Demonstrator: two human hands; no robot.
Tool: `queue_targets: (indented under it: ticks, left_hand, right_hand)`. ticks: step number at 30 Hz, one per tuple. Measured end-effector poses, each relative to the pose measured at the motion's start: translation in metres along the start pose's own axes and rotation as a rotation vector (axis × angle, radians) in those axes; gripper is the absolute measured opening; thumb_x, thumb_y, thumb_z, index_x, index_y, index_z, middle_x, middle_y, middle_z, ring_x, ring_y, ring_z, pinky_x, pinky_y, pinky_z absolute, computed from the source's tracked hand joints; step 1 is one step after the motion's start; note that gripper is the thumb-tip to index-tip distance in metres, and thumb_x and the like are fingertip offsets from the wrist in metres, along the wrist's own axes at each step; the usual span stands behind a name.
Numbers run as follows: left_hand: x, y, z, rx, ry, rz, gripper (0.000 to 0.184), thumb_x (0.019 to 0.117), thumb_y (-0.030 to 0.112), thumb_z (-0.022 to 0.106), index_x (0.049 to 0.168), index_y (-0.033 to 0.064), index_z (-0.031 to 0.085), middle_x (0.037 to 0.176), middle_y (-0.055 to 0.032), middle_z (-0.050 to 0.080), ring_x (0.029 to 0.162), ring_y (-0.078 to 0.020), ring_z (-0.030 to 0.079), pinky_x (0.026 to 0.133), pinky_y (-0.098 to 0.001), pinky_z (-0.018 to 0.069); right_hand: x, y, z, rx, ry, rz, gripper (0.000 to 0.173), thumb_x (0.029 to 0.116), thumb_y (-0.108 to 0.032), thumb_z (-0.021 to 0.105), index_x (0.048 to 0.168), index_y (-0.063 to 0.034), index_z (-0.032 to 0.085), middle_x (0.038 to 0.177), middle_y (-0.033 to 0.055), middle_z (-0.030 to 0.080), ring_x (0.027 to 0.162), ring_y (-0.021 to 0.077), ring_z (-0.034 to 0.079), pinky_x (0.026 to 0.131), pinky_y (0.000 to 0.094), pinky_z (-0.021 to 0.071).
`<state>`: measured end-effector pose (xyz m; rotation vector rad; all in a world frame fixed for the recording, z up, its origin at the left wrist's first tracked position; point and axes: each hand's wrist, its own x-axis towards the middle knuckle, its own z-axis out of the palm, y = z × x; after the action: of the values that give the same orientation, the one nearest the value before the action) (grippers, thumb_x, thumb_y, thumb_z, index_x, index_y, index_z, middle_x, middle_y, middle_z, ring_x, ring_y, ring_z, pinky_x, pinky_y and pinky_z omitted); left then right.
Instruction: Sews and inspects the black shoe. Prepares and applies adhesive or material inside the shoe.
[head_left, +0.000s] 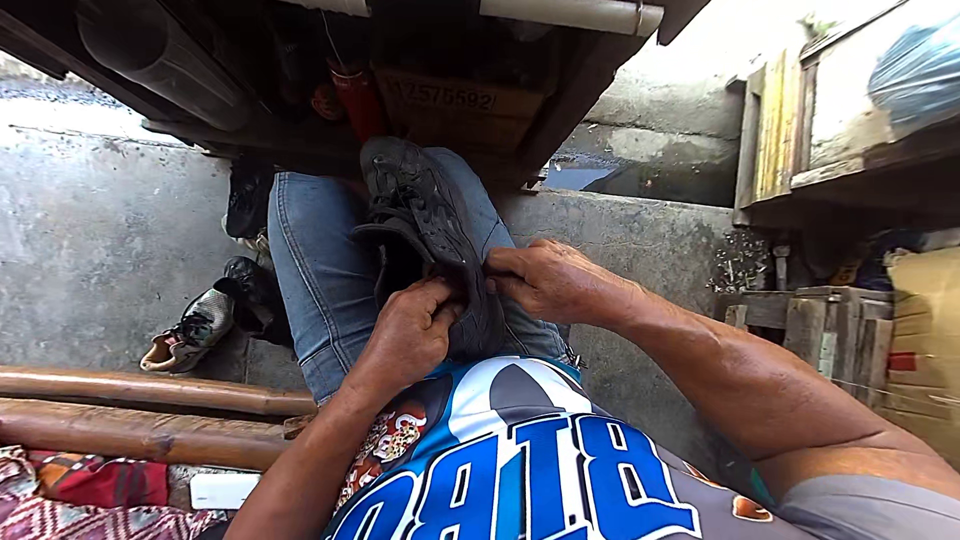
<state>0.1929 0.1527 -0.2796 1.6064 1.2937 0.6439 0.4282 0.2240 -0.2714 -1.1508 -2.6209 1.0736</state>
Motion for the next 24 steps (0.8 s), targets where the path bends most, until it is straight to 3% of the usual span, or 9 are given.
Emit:
queue_targets:
  ticks: [4, 7, 10, 13, 15, 18, 21, 24]
  left_hand:
    - [0.0, -0.001, 0.001, -0.013, 0.027, -0.015, 0.012, 0.0995, 0.009, 0.061, 0.104, 0.0112, 0.072, 0.098, 0.002, 0.071, 0.091, -0.0043, 0.067, 0.082, -0.0282, 0.0582]
    - [0.001, 0.0, 0.001, -0.011, 0.039, 0.0, 0.013, 0.0995, 0.009, 0.061, 0.106, 0.0108, 0.072, 0.1, 0.0017, 0.071, 0.093, -0.0036, 0.067, 0.084, -0.0269, 0.0581]
    - [0.002, -0.002, 0.0, -0.062, 0.061, 0.014, 0.013, 0.0993, 0.008, 0.062, 0.108, 0.0093, 0.072, 0.102, 0.0009, 0.072, 0.094, -0.0037, 0.068, 0.086, -0.0263, 0.0589]
    - [-0.004, -0.014, -0.008, -0.238, 0.101, 0.008, 0.015, 0.0972, 0.001, 0.063, 0.108, 0.0065, 0.072, 0.097, 0.0009, 0.074, 0.089, -0.0036, 0.069, 0.081, -0.0251, 0.0602]
    - [-0.011, -0.023, -0.012, -0.312, 0.12, 0.011, 0.018, 0.0956, -0.003, 0.059, 0.104, 0.0061, 0.072, 0.093, 0.0028, 0.073, 0.085, -0.002, 0.069, 0.079, -0.0232, 0.0595]
    - [-0.018, -0.026, -0.014, -0.279, 0.154, 0.019, 0.018, 0.0942, -0.002, 0.057, 0.094, 0.0076, 0.072, 0.084, 0.0064, 0.071, 0.078, 0.0012, 0.066, 0.073, -0.0195, 0.0578]
    - [-0.021, -0.022, -0.013, -0.173, 0.19, 0.022, 0.016, 0.0947, 0.0, 0.058, 0.09, 0.0076, 0.072, 0.081, 0.008, 0.069, 0.076, 0.0046, 0.064, 0.071, -0.0154, 0.0555]
    - [-0.022, -0.022, -0.013, -0.124, 0.209, 0.022, 0.015, 0.0939, 0.0, 0.058, 0.09, 0.0071, 0.071, 0.082, 0.0075, 0.069, 0.077, 0.0053, 0.064, 0.072, -0.0149, 0.0552]
  right_hand:
    - [-0.017, 0.027, 0.0, 0.019, 0.215, 0.094, 0.03, 0.1074, -0.036, 0.048, 0.106, -0.0178, 0.072, 0.071, 0.0013, 0.065, 0.063, 0.0204, 0.065, 0.055, 0.0483, 0.0512]
    - [-0.029, 0.046, -0.012, 0.003, 0.381, 0.218, 0.031, 0.1076, -0.033, 0.049, 0.108, -0.0125, 0.073, 0.076, 0.006, 0.068, 0.066, 0.0219, 0.066, 0.06, 0.0494, 0.0524]
    - [-0.031, 0.058, -0.006, 0.09, 0.459, 0.238, 0.029, 0.1074, -0.031, 0.052, 0.106, -0.0114, 0.072, 0.073, 0.0018, 0.064, 0.062, 0.0131, 0.059, 0.058, 0.0385, 0.0487]
    - [-0.028, 0.044, -0.003, 0.569, 0.367, 0.161, 0.026, 0.108, -0.019, 0.049, 0.119, -0.0036, 0.067, 0.07, -0.0032, 0.056, 0.053, 0.0036, 0.048, 0.049, 0.0205, 0.0432]
    - [-0.026, 0.026, 0.0, 0.904, 0.268, 0.12, 0.031, 0.1081, -0.017, 0.044, 0.128, -0.0029, 0.064, 0.064, -0.0035, 0.051, 0.048, 0.0048, 0.046, 0.043, 0.0206, 0.0411]
    - [-0.02, 0.001, 0.008, 1.115, 0.072, 0.024, 0.029, 0.1077, -0.022, 0.047, 0.116, -0.0035, 0.069, 0.059, -0.0034, 0.049, 0.045, 0.0044, 0.045, 0.041, 0.0202, 0.0406]
    - [-0.015, -0.003, 0.009, 0.942, -0.159, -0.106, 0.025, 0.106, -0.017, 0.054, 0.1, -0.0004, 0.072, 0.063, -0.0021, 0.056, 0.049, 0.001, 0.048, 0.045, 0.0166, 0.0399]
    - [-0.017, 0.001, -0.006, 0.61, -0.234, -0.146, 0.022, 0.1019, -0.019, 0.06, 0.091, -0.0062, 0.075, 0.073, -0.0058, 0.064, 0.061, -0.0023, 0.054, 0.054, 0.0158, 0.0424]
